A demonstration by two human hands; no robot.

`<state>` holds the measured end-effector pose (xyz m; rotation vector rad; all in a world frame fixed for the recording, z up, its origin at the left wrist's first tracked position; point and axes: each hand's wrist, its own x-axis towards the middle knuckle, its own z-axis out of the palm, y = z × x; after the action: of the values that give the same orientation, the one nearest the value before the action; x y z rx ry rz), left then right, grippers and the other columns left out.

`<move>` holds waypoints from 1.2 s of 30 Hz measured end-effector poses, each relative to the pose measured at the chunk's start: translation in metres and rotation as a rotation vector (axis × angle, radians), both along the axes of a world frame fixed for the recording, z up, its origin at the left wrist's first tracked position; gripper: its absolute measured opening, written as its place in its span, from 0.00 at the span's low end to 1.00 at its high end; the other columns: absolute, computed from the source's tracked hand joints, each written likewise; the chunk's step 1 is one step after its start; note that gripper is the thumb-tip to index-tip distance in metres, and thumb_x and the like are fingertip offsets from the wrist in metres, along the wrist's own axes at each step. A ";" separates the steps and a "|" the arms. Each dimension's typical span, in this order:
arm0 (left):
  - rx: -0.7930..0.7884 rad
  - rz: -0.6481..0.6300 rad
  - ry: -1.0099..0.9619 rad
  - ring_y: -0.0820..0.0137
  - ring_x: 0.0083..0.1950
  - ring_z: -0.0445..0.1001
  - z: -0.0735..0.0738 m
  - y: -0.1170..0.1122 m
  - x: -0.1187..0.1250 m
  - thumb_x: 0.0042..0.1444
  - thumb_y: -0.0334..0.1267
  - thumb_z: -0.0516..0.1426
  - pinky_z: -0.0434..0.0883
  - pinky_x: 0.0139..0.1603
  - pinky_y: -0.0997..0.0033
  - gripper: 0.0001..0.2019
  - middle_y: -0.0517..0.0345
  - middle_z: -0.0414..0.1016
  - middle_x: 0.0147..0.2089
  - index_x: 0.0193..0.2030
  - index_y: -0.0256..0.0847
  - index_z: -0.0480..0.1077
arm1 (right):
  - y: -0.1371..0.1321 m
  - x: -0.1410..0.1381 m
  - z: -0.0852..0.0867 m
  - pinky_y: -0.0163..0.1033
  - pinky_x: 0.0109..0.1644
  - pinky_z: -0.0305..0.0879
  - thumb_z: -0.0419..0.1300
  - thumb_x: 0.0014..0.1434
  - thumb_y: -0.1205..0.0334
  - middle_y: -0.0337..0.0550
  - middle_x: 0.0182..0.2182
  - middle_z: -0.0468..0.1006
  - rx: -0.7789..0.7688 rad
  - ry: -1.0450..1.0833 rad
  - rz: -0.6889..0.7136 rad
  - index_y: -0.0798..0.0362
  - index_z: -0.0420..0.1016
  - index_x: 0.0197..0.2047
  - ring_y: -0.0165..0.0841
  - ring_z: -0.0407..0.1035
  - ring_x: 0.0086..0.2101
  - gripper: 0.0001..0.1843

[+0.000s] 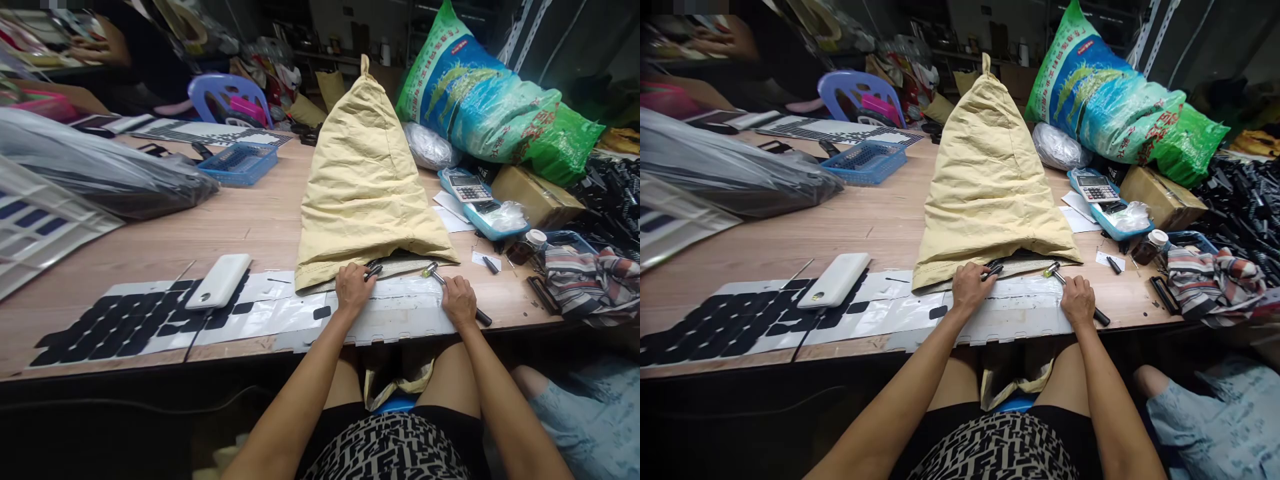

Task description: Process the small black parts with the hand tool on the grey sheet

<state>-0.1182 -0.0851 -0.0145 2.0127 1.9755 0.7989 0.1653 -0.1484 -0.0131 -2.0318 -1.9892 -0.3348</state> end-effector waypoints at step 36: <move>-0.100 -0.221 -0.243 0.61 0.48 0.69 -0.005 -0.024 0.036 0.56 0.42 0.64 0.64 0.51 0.60 0.06 0.58 0.76 0.41 0.40 0.46 0.78 | -0.033 -0.081 0.021 0.38 0.52 0.68 0.50 0.67 0.64 0.47 0.43 0.78 -0.021 0.613 0.271 0.50 0.75 0.57 0.35 0.73 0.45 0.20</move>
<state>-0.0821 -0.1087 -0.0191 1.9312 1.5968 0.8304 0.0847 -0.1818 0.0083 -1.5790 -1.8234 0.3309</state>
